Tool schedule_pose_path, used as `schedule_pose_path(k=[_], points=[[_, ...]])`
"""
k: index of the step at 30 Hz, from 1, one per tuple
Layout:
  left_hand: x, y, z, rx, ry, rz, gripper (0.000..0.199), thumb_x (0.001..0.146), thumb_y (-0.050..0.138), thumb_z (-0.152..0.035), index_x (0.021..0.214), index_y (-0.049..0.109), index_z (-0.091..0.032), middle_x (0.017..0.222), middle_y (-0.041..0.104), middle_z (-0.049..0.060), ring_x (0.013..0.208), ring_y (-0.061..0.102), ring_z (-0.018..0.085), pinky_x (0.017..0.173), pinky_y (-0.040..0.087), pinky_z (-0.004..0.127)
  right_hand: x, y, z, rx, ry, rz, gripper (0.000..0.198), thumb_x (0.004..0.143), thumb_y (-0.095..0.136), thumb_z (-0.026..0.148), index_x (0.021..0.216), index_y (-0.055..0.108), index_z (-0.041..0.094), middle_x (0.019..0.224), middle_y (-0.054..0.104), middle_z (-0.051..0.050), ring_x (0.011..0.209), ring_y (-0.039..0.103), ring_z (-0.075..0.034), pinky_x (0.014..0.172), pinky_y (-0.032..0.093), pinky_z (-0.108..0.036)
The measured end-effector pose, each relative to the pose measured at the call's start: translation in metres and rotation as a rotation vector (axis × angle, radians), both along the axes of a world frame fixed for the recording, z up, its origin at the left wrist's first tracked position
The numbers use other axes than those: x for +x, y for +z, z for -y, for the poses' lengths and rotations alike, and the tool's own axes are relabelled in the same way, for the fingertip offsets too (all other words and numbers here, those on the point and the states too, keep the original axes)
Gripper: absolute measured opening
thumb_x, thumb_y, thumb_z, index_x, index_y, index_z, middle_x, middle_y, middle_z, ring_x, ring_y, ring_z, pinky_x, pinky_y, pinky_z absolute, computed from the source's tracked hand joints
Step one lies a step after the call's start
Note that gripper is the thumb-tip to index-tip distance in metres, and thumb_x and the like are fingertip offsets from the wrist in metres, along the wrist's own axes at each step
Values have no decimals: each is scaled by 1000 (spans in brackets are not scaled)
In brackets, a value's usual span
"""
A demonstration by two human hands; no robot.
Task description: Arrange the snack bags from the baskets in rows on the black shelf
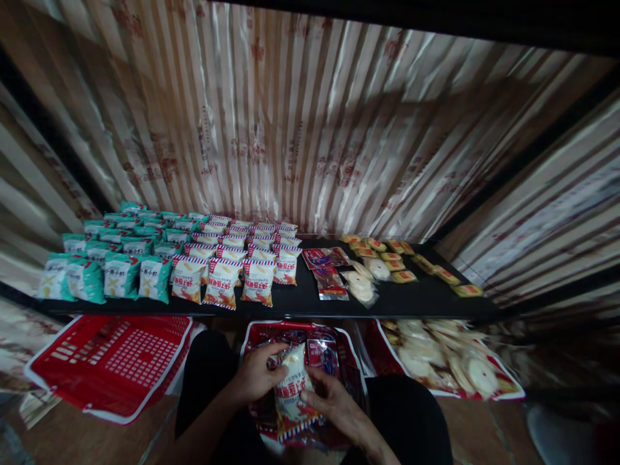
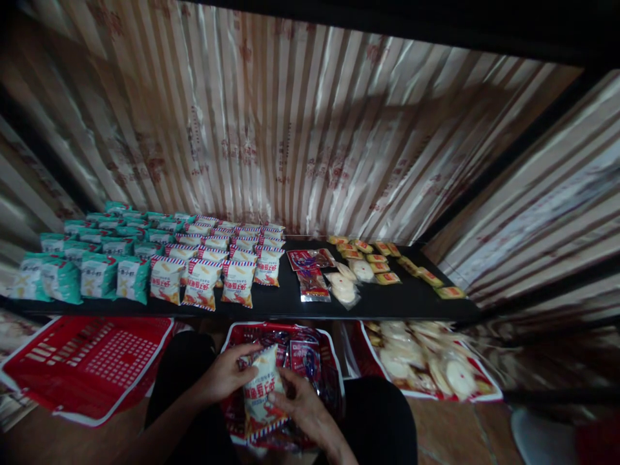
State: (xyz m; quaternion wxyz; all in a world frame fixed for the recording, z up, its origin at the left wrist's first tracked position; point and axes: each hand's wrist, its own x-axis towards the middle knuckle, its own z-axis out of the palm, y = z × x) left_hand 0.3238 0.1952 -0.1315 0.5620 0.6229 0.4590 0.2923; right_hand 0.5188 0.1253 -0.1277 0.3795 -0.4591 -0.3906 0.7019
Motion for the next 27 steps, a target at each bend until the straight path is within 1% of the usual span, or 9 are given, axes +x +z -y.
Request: schedule_pose_path(k=[2, 7, 11, 15, 19, 23, 27], points=[[2, 2, -2, -3, 14, 16, 38, 68, 64, -27, 105, 69, -22, 110, 68, 7, 100, 63, 23, 89, 48, 33, -1, 3, -2, 13, -5, 28, 46, 73, 72, 37, 114, 62, 20, 103, 69, -7, 93, 64, -25, 89, 44, -40], [8, 8, -7, -51, 64, 52, 35, 65, 69, -32, 99, 70, -23, 95, 72, 4, 87, 64, 20, 75, 51, 27, -2, 6, -5, 23, -66, 57, 45, 72, 71, 41, 111, 63, 19, 100, 70, -8, 90, 64, -25, 86, 46, -40], [15, 16, -14, -42, 42, 54, 37, 68, 67, -32, 103, 68, -22, 99, 70, 5, 83, 64, 19, 73, 50, 25, -2, 7, -10, 16, -125, 33, 45, 70, 71, 45, 107, 65, 20, 99, 70, -8, 87, 65, -25, 83, 48, -39], [21, 22, -22, -20, 72, 65, 37, 68, 66, -32, 104, 66, -20, 96, 69, 5, 79, 63, 17, 71, 49, 24, -1, 11, -15, -15, -172, 55, 48, 67, 74, 48, 104, 66, 18, 96, 71, -8, 85, 66, -26, 82, 49, -40], [27, 19, -28, -56, 86, 100, 30, 67, 66, -32, 93, 67, -18, 90, 69, 5, 72, 62, 16, 65, 48, 24, 2, 12, -19, -28, -183, 41, 49, 68, 73, 47, 107, 65, 19, 95, 71, -8, 86, 66, -26, 82, 49, -40], [33, 15, -33, -108, 101, 156, 26, 66, 66, -34, 84, 66, -16, 80, 68, 5, 64, 59, 15, 59, 45, 23, 4, 7, -22, -27, -202, 13, 48, 69, 73, 45, 109, 64, 20, 98, 71, -8, 87, 66, -26, 84, 48, -41], [42, 16, -36, -129, 185, 152, 23, 67, 63, -35, 79, 66, -16, 73, 67, 3, 64, 58, 14, 58, 44, 22, 4, 3, -25, -24, -254, 21, 48, 69, 74, 42, 110, 63, 20, 99, 71, -8, 89, 66, -26, 87, 47, -42]])
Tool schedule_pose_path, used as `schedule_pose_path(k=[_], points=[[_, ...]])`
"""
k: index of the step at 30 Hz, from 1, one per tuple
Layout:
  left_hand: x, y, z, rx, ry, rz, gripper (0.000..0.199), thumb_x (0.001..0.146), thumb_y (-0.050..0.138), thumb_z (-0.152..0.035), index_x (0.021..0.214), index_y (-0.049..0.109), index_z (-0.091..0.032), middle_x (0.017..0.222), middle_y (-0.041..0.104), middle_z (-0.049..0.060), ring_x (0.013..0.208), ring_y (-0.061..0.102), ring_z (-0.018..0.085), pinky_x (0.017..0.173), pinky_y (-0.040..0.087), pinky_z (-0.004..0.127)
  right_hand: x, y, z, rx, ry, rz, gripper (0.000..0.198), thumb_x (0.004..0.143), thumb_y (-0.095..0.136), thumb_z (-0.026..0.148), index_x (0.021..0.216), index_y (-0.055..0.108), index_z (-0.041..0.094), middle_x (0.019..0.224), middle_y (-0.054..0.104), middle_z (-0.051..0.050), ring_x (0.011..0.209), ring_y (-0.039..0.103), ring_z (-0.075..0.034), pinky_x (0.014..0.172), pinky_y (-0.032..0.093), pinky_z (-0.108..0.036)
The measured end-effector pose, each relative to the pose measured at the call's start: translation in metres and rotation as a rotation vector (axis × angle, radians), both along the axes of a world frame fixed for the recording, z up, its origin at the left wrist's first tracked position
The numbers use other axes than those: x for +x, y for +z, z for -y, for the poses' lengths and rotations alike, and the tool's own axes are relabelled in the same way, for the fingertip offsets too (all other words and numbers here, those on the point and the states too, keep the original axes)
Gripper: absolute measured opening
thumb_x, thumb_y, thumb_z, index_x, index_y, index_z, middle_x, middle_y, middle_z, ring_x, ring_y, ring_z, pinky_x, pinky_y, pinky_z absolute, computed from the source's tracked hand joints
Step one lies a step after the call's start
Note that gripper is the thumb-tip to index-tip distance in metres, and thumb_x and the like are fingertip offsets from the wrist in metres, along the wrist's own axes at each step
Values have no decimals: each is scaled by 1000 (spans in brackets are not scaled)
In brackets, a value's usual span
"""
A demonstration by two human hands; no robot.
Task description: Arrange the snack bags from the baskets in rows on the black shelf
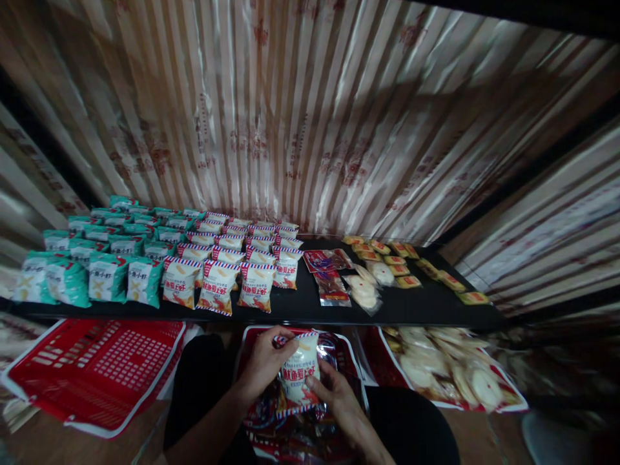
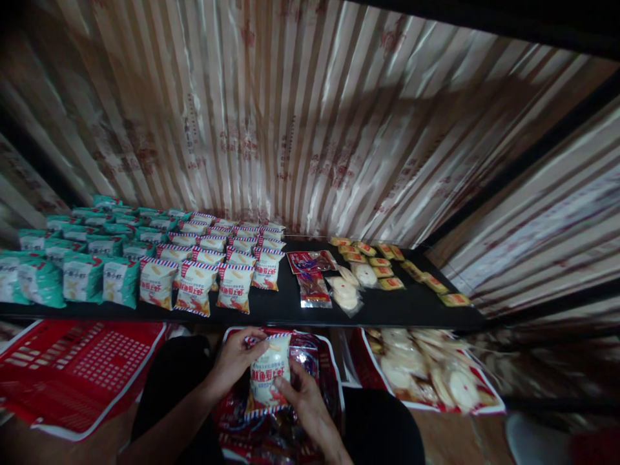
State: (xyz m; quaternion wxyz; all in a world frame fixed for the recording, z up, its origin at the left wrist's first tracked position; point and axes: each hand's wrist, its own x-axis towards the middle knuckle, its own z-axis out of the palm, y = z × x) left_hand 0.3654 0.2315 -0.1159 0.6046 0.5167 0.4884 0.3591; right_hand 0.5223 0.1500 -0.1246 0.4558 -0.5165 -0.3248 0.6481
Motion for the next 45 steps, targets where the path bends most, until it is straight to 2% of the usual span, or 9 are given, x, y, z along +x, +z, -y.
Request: schedule_pose_path(k=[5, 11, 15, 17, 19, 24, 30, 38, 45], points=[[6, 1, -4, -39, 103, -79, 22, 69, 61, -37, 73, 65, -16, 64, 64, 0, 57, 56, 13, 52, 40, 21, -3, 1, -3, -14, -31, 0, 51, 67, 75, 43, 110, 63, 19, 96, 71, -7, 86, 66, -26, 83, 49, -41], [12, -1, -10, -46, 138, -59, 28, 71, 61, -43, 67, 61, -15, 54, 55, -4, 52, 51, 10, 48, 35, 19, -2, 0, -9, -8, -63, 40, 46, 66, 76, 41, 104, 65, 19, 95, 71, -6, 88, 65, -26, 86, 47, -41], [17, -2, -12, -69, 126, 21, 34, 72, 62, -44, 92, 64, -16, 78, 67, 2, 68, 61, 15, 58, 45, 22, 4, -5, -16, -5, -99, 43, 47, 63, 78, 37, 105, 65, 19, 93, 72, -6, 87, 65, -26, 85, 48, -42], [18, -2, -11, -62, 126, 71, 44, 73, 62, -43, 108, 58, -16, 93, 68, 7, 81, 64, 17, 68, 49, 25, 9, -6, -24, 14, -121, 50, 45, 65, 77, 36, 104, 65, 19, 94, 71, -5, 86, 65, -25, 84, 48, -41], [17, -2, -8, -28, 143, 72, 50, 75, 62, -42, 117, 52, -16, 100, 67, 10, 87, 64, 19, 74, 50, 28, 14, -5, -33, 51, -167, 83, 43, 66, 76, 38, 103, 65, 19, 94, 71, -6, 85, 65, -24, 83, 49, -40], [15, -7, 5, 130, 216, -94, 33, 79, 55, -33, 109, 57, -18, 97, 66, 10, 87, 64, 20, 76, 50, 32, 21, -2, -69, 112, -319, 215, 46, 62, 77, 42, 98, 64, 16, 88, 72, -6, 80, 65, -24, 79, 50, -39], [12, -25, 9, 304, 225, -200, 31, 76, 52, -18, 107, 59, -18, 120, 56, 12, 96, 61, 19, 84, 51, 36, 15, -9, -117, 262, -418, 233, 50, 61, 75, 46, 100, 64, 17, 91, 72, -6, 82, 65, -24, 81, 49, -40], [2, -39, 0, 375, 272, -321, 32, 77, 50, -12, 107, 59, -21, 123, 54, 9, 106, 57, 21, 88, 50, 39, -1, -33, -147, 336, -377, 266, 52, 68, 68, 48, 109, 60, 17, 102, 69, -8, 93, 63, -25, 85, 49, -40], [2, -52, -9, 372, 284, -328, 35, 76, 48, -12, 109, 57, -20, 123, 54, 9, 113, 54, 21, 92, 48, 38, -7, -38, -155, 354, -324, 465, 49, 72, 63, 50, 108, 62, 17, 101, 69, -8, 93, 61, -24, 88, 47, -40]])
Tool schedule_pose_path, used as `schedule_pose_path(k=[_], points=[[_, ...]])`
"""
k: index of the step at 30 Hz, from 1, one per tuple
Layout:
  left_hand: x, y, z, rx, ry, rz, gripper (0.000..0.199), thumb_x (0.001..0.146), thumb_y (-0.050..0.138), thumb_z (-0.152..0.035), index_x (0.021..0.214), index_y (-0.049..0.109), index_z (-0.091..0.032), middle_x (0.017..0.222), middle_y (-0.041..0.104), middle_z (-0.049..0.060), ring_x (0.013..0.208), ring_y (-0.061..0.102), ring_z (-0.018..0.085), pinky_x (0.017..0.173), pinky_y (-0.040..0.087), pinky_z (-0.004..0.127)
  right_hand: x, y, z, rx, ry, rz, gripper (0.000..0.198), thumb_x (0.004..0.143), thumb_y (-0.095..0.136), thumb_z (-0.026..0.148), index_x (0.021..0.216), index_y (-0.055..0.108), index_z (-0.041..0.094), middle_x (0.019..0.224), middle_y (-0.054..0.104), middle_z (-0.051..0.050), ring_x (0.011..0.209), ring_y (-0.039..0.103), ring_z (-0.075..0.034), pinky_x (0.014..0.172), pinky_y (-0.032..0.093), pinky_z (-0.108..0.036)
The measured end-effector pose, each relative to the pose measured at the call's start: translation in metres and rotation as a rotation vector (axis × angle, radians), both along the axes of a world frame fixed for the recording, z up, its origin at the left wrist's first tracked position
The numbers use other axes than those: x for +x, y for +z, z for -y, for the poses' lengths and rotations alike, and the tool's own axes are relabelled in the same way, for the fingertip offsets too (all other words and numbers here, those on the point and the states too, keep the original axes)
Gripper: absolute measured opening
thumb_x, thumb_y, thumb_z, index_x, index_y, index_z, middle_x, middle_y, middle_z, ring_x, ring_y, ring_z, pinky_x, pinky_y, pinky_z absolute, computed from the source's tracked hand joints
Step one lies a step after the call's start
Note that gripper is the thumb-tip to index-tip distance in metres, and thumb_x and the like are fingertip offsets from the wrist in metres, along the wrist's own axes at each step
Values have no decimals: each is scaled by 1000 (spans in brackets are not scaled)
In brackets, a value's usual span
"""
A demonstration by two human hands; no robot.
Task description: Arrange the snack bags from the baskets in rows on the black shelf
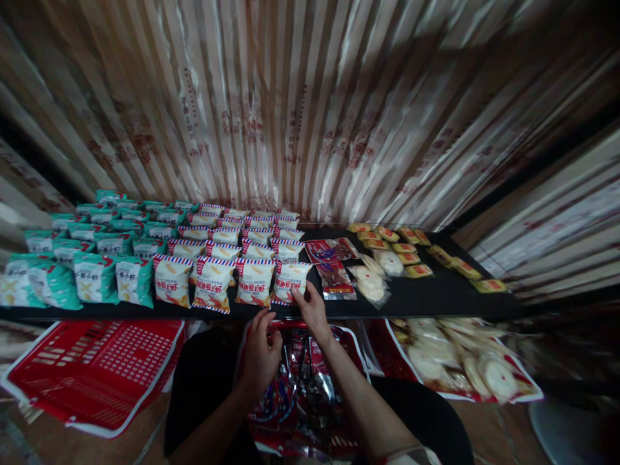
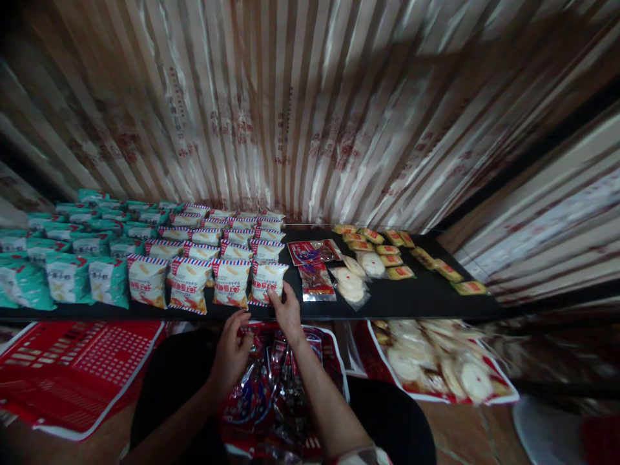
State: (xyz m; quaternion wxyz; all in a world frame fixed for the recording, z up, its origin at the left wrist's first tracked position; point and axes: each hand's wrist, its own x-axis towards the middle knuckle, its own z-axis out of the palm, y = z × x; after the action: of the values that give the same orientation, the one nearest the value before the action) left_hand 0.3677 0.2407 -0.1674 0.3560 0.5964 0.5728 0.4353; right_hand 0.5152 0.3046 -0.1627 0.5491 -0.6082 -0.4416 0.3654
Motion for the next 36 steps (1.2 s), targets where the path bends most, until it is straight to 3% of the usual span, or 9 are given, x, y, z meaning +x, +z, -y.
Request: schedule_pose_path(k=[5, 11, 23, 28, 36], points=[[0, -5, -4, -14, 1, 16, 33, 78, 46, -14, 109, 56, -19, 121, 55, 10, 115, 52, 21, 92, 48, 39, 0, -3, -2, 26, -69, 253, 52, 73, 59, 53, 110, 64, 17, 106, 64, -11, 99, 57, -26, 91, 44, -42], [-3, -10, -5, -45, -5, 37, 35, 78, 44, -17, 112, 54, -19, 119, 56, 10, 114, 53, 22, 91, 48, 39, 3, -13, -3, 63, -77, 337, 57, 74, 59, 52, 119, 58, 17, 116, 60, -12, 110, 52, -27, 97, 41, -43], [-6, 0, -11, -125, -7, 62, 40, 79, 43, -19, 118, 52, -19, 122, 54, 11, 105, 58, 20, 89, 48, 36, -2, -14, -3, -13, -43, 226, 68, 73, 61, 51, 130, 50, 16, 128, 56, -12, 119, 51, -28, 104, 36, -45], [-9, -3, -13, -134, -7, 47, 41, 79, 42, -20, 118, 52, -18, 122, 55, 11, 105, 58, 19, 87, 49, 34, -3, -5, 0, -15, -35, 203, 76, 72, 63, 50, 137, 40, 17, 132, 53, -11, 123, 47, -28, 106, 34, -44], [-10, -6, -17, -117, -2, 44, 40, 78, 43, -18, 117, 53, -19, 118, 57, 9, 99, 61, 18, 82, 51, 32, -4, -5, -1, -38, -43, 218, 76, 73, 63, 51, 137, 41, 15, 131, 53, -13, 119, 50, -30, 104, 37, -46]])
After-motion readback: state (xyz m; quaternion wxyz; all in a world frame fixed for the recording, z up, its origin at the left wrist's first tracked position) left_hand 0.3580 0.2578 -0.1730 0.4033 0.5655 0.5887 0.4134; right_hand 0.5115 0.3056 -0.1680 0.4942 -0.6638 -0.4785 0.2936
